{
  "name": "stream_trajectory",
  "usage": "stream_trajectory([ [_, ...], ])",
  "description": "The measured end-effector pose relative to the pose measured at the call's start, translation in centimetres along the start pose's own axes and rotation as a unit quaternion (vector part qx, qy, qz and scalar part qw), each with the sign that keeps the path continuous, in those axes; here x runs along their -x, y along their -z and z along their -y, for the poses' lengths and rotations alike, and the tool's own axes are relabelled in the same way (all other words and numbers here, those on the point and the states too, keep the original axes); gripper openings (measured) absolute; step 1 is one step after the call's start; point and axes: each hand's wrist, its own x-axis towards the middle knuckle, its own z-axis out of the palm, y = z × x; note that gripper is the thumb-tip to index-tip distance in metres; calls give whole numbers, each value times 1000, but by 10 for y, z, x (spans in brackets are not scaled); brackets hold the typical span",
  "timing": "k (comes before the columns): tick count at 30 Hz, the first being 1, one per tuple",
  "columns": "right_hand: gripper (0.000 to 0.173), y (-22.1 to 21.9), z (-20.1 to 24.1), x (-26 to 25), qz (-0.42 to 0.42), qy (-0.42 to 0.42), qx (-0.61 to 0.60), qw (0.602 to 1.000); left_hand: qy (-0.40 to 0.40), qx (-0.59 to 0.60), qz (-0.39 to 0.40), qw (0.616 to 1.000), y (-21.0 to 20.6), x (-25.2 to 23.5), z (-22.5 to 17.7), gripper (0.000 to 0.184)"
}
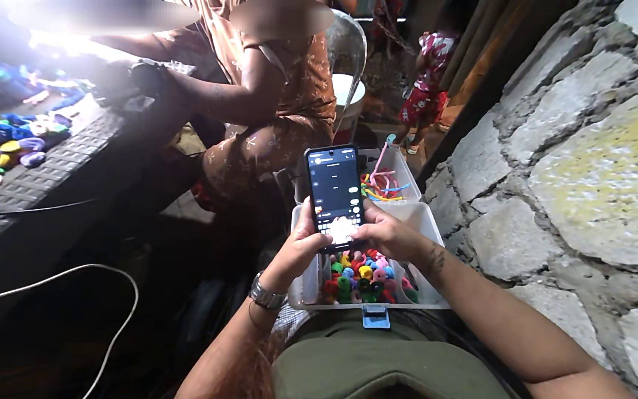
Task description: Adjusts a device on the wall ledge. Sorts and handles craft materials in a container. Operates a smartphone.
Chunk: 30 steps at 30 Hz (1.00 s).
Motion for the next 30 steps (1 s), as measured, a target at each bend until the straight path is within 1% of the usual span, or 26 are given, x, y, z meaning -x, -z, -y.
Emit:
stream_trajectory([
  [5,45,-1,2,1,-18,-1,-9,1000,5,-5,-2,1000,-1,-1,0,76],
  [10,45,-1,2,0,-32,11,-22,999,-2,13,23,1000,2,-1,0,59],
  [12,43,-1,2,0,-32,13,-24,999,-8,20,32,999,3,-2,1,62],
  [15,44,-2,1,1,-36,10,-27,999,-8,8,31,999,3,-2,2,74],
  [18,43,-3,3,1,-45,5,-25,999,-9,1,28,1000,3,-1,2,74],
  [21,44,-2,3,1,-46,12,-26,999,-19,2,38,999,6,-2,4,71],
  [24,43,-1,3,2,-46,12,-31,998,-23,13,49,998,7,-2,5,71],
  [30,44,-4,5,2,-42,3,-27,999,-6,39,48,998,5,-1,3,69],
])
